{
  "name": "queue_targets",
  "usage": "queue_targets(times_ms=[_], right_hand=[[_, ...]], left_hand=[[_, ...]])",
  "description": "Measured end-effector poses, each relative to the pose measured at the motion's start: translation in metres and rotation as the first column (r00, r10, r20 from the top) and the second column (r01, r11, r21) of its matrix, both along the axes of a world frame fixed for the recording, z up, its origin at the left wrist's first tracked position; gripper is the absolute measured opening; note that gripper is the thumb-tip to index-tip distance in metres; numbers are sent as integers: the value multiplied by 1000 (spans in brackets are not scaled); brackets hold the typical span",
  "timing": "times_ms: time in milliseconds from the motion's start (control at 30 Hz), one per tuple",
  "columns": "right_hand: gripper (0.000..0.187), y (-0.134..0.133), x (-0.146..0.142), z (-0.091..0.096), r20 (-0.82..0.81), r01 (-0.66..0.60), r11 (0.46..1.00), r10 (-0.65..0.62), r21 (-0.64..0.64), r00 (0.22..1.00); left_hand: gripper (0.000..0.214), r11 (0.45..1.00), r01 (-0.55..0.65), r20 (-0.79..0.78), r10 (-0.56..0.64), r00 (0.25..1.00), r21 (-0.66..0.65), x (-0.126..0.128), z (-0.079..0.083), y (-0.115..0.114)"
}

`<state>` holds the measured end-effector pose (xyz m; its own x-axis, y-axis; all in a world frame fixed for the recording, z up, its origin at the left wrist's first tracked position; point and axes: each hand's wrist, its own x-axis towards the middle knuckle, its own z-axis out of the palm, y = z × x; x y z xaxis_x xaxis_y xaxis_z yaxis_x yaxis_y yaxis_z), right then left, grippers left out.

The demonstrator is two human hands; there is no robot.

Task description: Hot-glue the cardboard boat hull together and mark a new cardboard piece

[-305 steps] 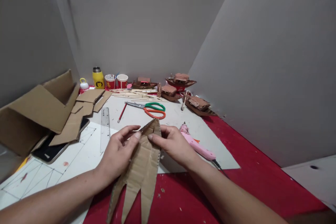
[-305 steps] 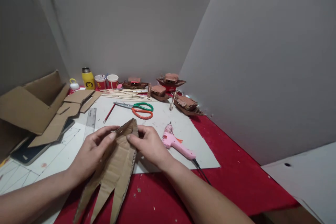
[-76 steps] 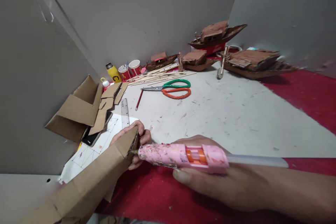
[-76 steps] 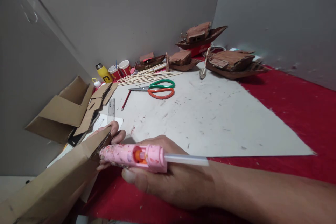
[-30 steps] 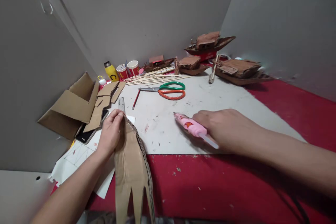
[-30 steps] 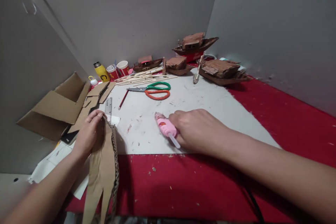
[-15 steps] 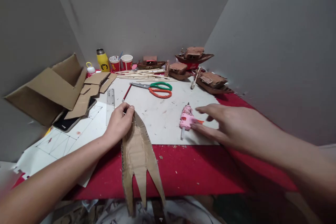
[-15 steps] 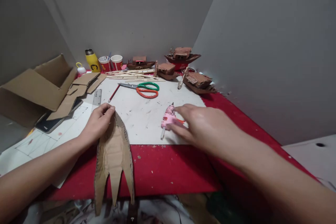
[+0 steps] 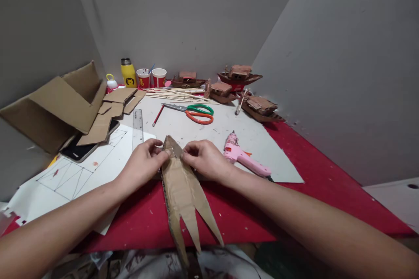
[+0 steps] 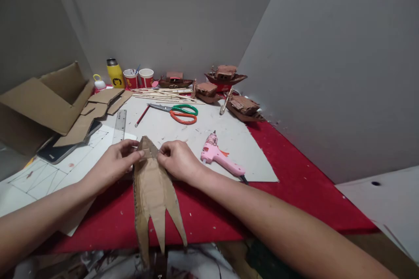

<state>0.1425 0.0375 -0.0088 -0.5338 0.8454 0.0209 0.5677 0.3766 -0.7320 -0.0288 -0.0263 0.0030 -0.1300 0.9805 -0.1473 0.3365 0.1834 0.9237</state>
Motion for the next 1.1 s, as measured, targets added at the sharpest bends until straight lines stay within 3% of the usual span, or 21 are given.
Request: queue_targets(times_ms=[133,433,1100], right_hand=[[15,-6,-5,0,-29,33,999,-33,16,999],[27,-10,-8,-1,-58,-15,997,19,75,998],[27,-8,-12,-7,-5,-64,998,64,21,998]], left_hand=[[30,991,132,43,-132,990,-9,1,-4,-1],[29,996,70,56,-73,996,61,4,-20,1],[29,997,83,70,-83,994,7,5,-20,1]])
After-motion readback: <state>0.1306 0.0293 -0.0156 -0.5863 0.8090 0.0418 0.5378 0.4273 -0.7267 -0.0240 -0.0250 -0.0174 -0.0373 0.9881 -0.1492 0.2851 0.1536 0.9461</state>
